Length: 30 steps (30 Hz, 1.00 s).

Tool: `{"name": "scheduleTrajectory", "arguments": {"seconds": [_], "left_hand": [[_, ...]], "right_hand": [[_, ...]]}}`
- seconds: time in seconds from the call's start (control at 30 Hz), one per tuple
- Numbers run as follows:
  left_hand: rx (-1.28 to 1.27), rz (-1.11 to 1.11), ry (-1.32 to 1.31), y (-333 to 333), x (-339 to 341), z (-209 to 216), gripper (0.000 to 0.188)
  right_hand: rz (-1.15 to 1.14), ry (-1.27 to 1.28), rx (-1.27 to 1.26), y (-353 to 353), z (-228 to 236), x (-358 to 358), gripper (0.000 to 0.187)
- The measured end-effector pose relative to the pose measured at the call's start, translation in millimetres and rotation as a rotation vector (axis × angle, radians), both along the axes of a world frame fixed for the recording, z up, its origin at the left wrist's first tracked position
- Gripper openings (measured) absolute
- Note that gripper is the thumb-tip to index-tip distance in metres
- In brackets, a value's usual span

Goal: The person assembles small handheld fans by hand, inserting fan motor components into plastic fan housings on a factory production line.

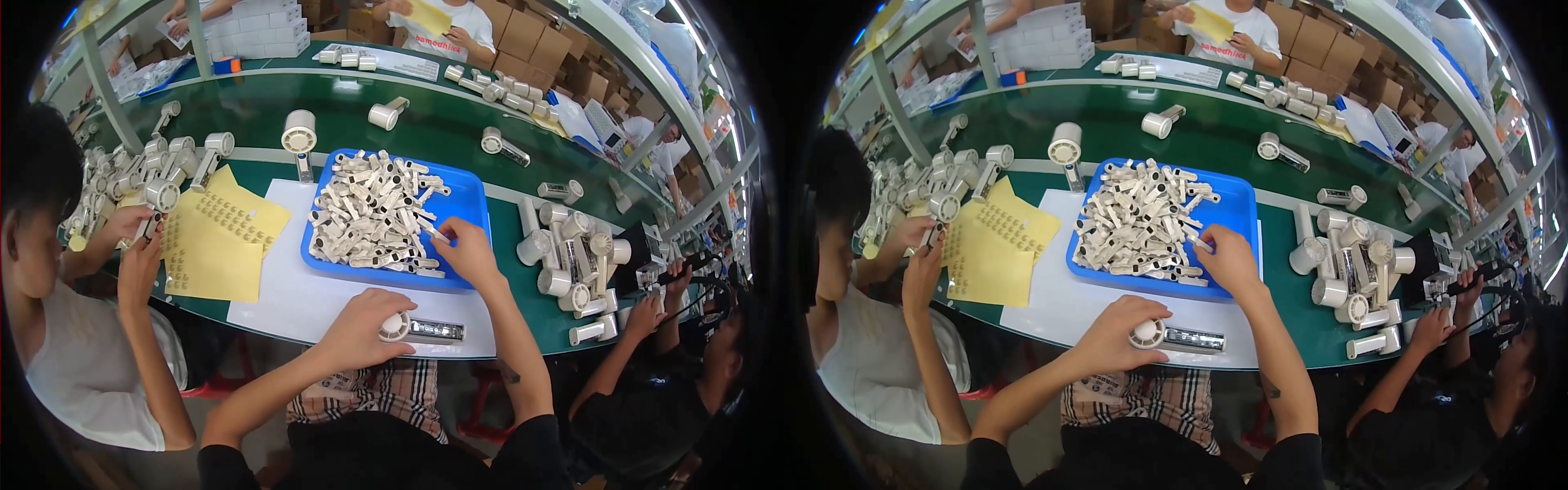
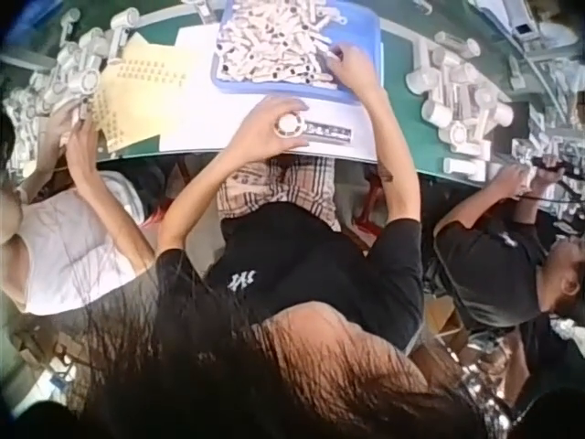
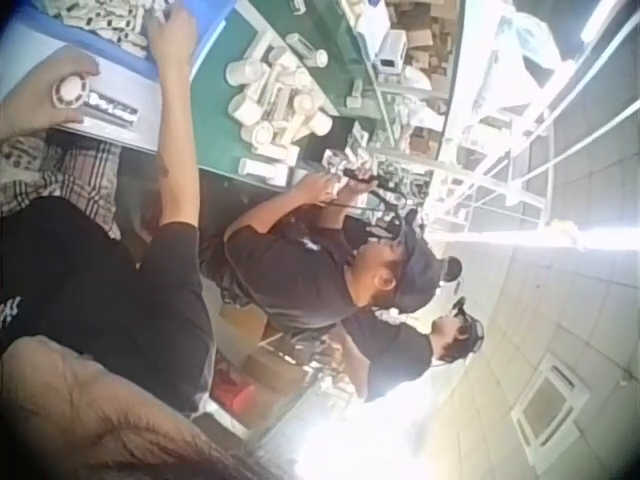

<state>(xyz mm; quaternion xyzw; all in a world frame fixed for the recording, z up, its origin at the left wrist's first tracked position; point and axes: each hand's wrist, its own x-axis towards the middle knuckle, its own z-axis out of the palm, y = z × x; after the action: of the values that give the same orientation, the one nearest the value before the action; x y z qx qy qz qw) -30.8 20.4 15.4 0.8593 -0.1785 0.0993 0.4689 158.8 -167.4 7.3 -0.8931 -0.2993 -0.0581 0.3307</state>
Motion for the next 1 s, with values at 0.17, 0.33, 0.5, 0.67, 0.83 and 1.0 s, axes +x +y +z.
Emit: {"name": "scheduleTrajectory", "arguments": {"seconds": [0.17,0.33,0.5,0.67,0.83,1.0], "left_hand": [[0.111,0.050,0.039,-12.9,3.7,-12.7,0.050],[0.141,0.021,0.063,-17.3,17.1,-10.6,0.046],[0.188,-0.039,0.030,-20.8,21.0,-14.0,0.047],[0.139,-0.081,-0.091,-25.9,25.2,-22.8,0.045],[0.143,-0.085,-0.140,-27.7,23.9,-25.2,0.041],[0.143,-0.060,-0.133,-22.5,20.2,-33.2,0.035]], "right_hand": [[0.129,0.398,0.126,-31.5,37.2,-77.5,0.018],[0.153,0.306,0.263,-56.9,12.2,-122.5,0.020],[0.159,-0.094,0.184,-62.4,1.5,-137.1,0.022],[0.160,-0.143,0.133,-65.2,5.2,-141.5,0.023],[0.201,-0.197,0.142,-64.1,3.8,-142.7,0.024],[0.200,-0.271,0.049,-59.2,0.8,-143.3,0.019]]}}
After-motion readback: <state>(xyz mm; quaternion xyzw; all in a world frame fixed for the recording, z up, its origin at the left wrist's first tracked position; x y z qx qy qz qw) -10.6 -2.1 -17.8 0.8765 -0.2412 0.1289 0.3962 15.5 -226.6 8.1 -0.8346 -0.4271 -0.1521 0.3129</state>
